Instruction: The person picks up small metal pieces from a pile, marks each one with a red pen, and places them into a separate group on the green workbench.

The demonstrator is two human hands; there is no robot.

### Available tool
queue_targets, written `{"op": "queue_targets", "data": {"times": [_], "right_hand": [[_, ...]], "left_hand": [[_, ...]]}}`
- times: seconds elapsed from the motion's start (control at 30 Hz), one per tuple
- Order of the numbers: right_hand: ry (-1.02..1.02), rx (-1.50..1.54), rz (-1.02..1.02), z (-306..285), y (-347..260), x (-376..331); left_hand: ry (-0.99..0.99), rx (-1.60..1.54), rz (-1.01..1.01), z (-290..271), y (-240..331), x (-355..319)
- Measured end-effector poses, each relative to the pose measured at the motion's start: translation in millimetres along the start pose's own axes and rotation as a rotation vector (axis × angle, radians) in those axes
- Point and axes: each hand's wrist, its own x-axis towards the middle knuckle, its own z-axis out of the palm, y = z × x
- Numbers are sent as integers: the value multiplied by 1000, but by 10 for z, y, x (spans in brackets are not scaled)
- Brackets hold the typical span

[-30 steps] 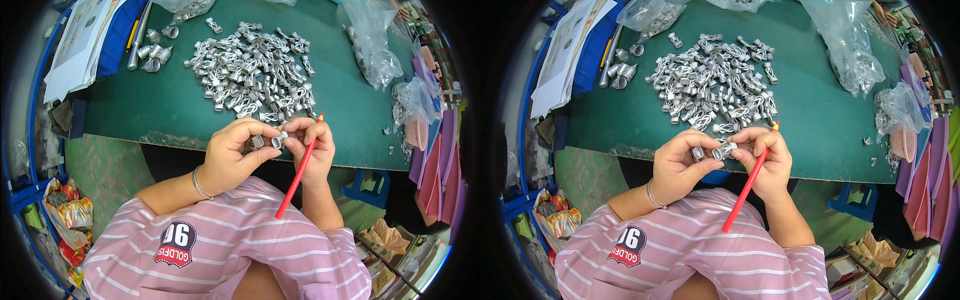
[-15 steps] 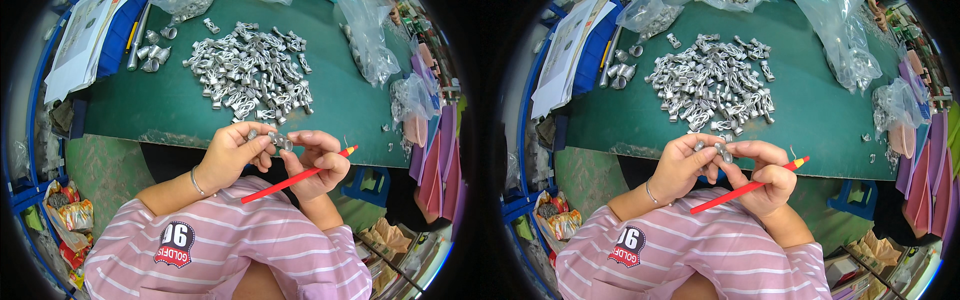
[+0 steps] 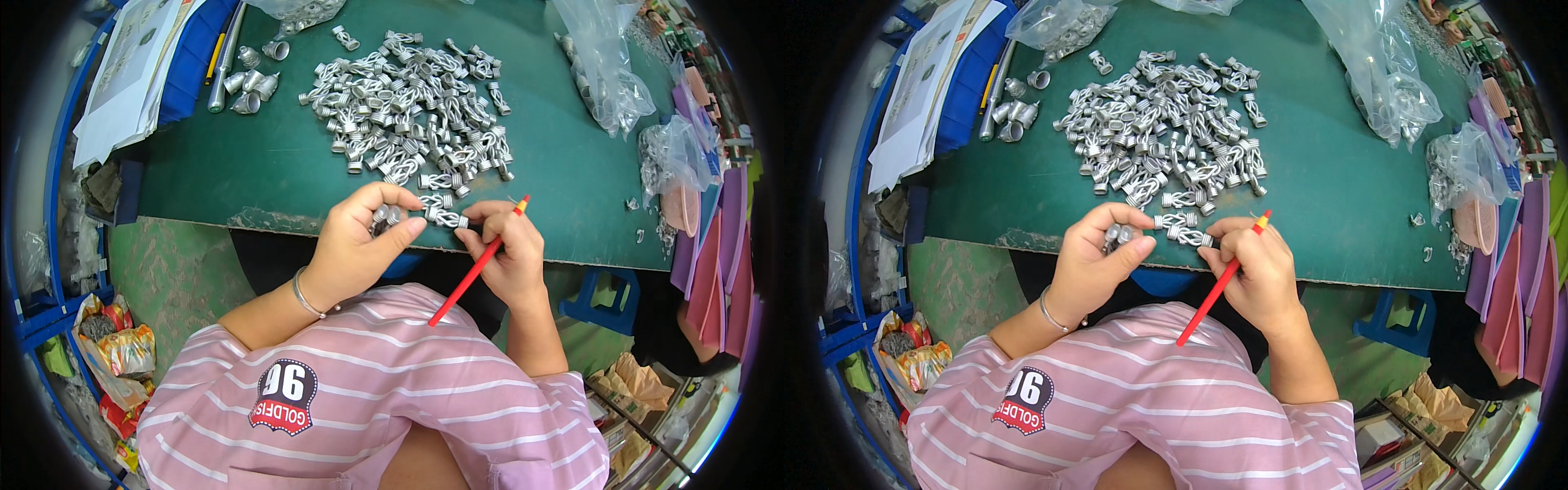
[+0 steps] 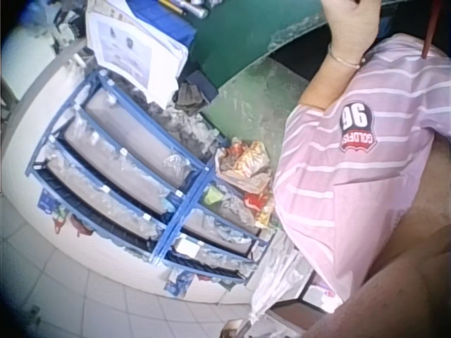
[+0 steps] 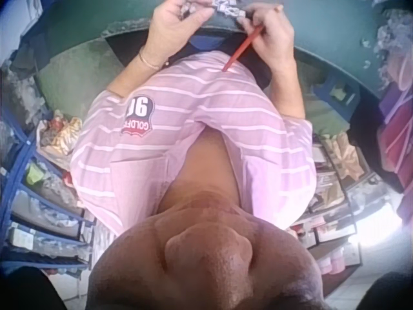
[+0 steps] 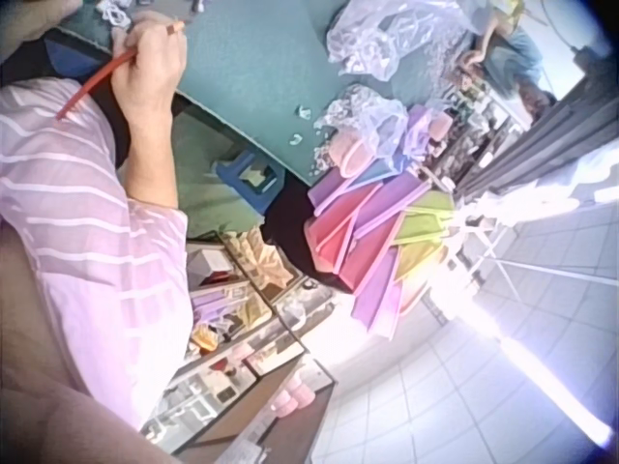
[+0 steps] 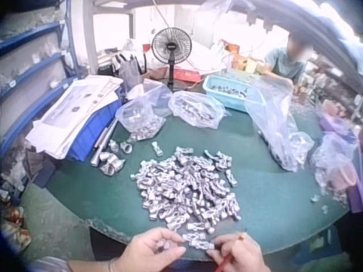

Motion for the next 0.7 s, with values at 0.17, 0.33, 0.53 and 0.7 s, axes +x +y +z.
{"op": "queue_targets", "data": {"times": [0.17,0.33,0.53,0.7], "right_hand": [[131,270,-6,26,-64,-32],[162,286,-113,67,-83,22],[121,784,230,102,-115,-6],[48,1030,379,124,-81,-2]], "left_hand": [[-137,-76,-141,6,-22,5],[-162,-266,-351,17,97,-10],[-43,180,262,-25,-33,23],[-47,210,373,-17,8,15]]}}
